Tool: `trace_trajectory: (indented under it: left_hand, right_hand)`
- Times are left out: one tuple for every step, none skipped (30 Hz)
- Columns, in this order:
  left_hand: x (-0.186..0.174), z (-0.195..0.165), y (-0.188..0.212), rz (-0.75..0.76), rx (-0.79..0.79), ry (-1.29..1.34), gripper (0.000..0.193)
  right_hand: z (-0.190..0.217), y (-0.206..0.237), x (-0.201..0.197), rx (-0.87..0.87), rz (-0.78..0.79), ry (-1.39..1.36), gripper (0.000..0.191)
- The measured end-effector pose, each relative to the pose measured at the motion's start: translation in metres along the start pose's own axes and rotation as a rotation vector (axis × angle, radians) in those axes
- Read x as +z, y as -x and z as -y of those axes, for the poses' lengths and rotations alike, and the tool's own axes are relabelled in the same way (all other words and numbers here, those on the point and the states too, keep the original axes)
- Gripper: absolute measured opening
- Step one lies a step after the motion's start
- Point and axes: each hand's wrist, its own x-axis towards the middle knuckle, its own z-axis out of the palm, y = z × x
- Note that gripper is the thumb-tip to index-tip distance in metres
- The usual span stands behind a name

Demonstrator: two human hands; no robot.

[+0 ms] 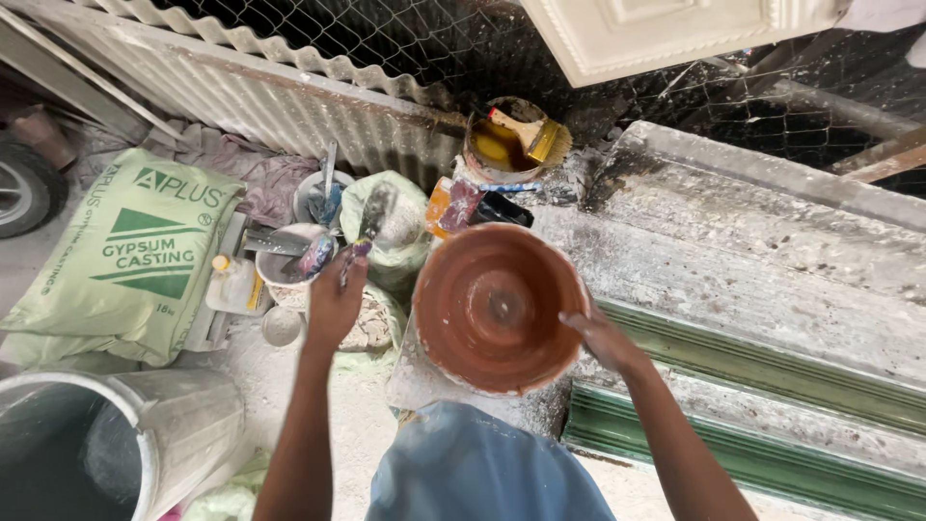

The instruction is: The person brushes a long green plaster mold, then mixes plaster in a large terracotta bowl, adding powder and working the mixture by hand while scraping the bowl with a small tool. They carry the bowl across the workshop, scrape residue from a small pink bowl, and finish holding the bowl filled with water.

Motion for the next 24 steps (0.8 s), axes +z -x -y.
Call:
trace_trajectory:
  left_hand:
    - [0.022,0.020,-0.016,-0.037,-0.090,-0.003,0.036]
    - [0.050,0.038,-0.030,-0.077,0.029,-0.036,0.034]
    - [0.075,0.052,-0.040,-0.115,0.149,-0.067,0.033]
    - [0.098,0.063,-0.048,-0.075,0.145,-0.084,0.037]
    - [0.122,0.067,-0.052,-0.033,0.137,-0.103,0.051]
    - [0.144,0.067,-0.058,-0.036,0.293,-0.236,0.029]
    - [0.159,0.058,-0.062,-0.040,0.452,-0.370,0.010]
    - [0.171,0.051,-0.066,-0.038,0.361,-0.354,0.027]
    - [0.182,0.044,-0.070,-0.034,0.267,-0.337,0.047]
    - [0.190,0.038,-0.072,-0.030,0.173,-0.319,0.068]
    - [0.193,0.033,-0.073,-0.009,0.215,-0.357,0.065]
    - [0.193,0.027,-0.072,0.012,0.257,-0.393,0.062]
    - [0.191,0.025,-0.069,0.029,0.296,-0.430,0.059]
    - [0.187,0.026,-0.065,0.002,0.370,-0.297,0.056]
    - [0.180,0.030,-0.058,-0.026,0.440,-0.165,0.054]
    - [0.171,0.038,-0.048,-0.057,0.505,-0.033,0.051]
    - [0.160,0.049,-0.036,0.084,0.319,0.251,0.052]
    - [0.148,0.062,-0.020,0.219,0.127,0.534,0.053]
    - [0.135,0.077,-0.004,0.347,-0.070,0.816,0.055]
    - [0.121,0.093,0.012,0.333,-0.152,0.936,0.055]
    - [0.103,0.110,0.031,0.314,-0.233,1.057,0.056]
    - [0.084,0.127,0.052,0.295,-0.312,1.174,0.057]
    - [0.065,0.141,0.069,0.279,-0.383,1.293,0.059]
    - [0.049,0.152,0.085,0.264,-0.450,1.415,0.060]
  right_hand:
    - [-0.014,-0.001,-0.002,0.008,-0.011,-0.147,0.091]
    - [-0.028,0.001,-0.005,0.027,-0.027,-0.233,0.087]
    - [-0.041,0.004,-0.008,0.046,-0.046,-0.321,0.082]
    - [-0.050,0.006,-0.013,0.064,-0.065,-0.408,0.078]
    - [-0.059,0.009,-0.018,0.098,-0.096,-0.436,0.074]
    - [-0.067,0.013,-0.023,0.135,-0.129,-0.465,0.071]
    - [-0.072,0.015,-0.028,0.169,-0.161,-0.495,0.068]
    - [-0.076,0.018,-0.033,0.153,-0.165,-0.517,0.065]
    - [-0.079,0.021,-0.038,0.140,-0.170,-0.537,0.063]
    - [-0.080,0.024,-0.043,0.127,-0.175,-0.556,0.061]
    - [-0.079,0.025,-0.046,0.139,-0.165,-0.578,0.058]
    - [-0.076,0.027,-0.048,0.153,-0.156,-0.598,0.056]
    - [-0.071,0.028,-0.048,0.166,-0.143,-0.616,0.053]
    - [-0.064,0.026,-0.047,0.162,-0.104,-0.634,0.054]
    - [-0.055,0.025,-0.043,0.161,-0.064,-0.652,0.054]
    - [-0.046,0.025,-0.037,0.163,-0.021,-0.668,0.054]
    - [-0.036,0.022,-0.028,0.168,0.011,-0.663,0.057]
    - [-0.026,0.016,-0.016,0.174,0.045,-0.657,0.060]
    - [-0.017,0.009,-0.001,0.182,0.081,-0.649,0.064]
    - [-0.008,-0.002,0.019,0.183,0.030,-0.628,0.067]
    - [-0.002,-0.014,0.044,0.183,-0.019,-0.605,0.071]
    - [0.001,-0.023,0.067,0.189,0.055,-0.620,0.072]
    - [0.002,-0.032,0.089,0.189,0.127,-0.636,0.074]
    - [0.001,-0.041,0.114,-0.111,0.119,-0.615,0.070]
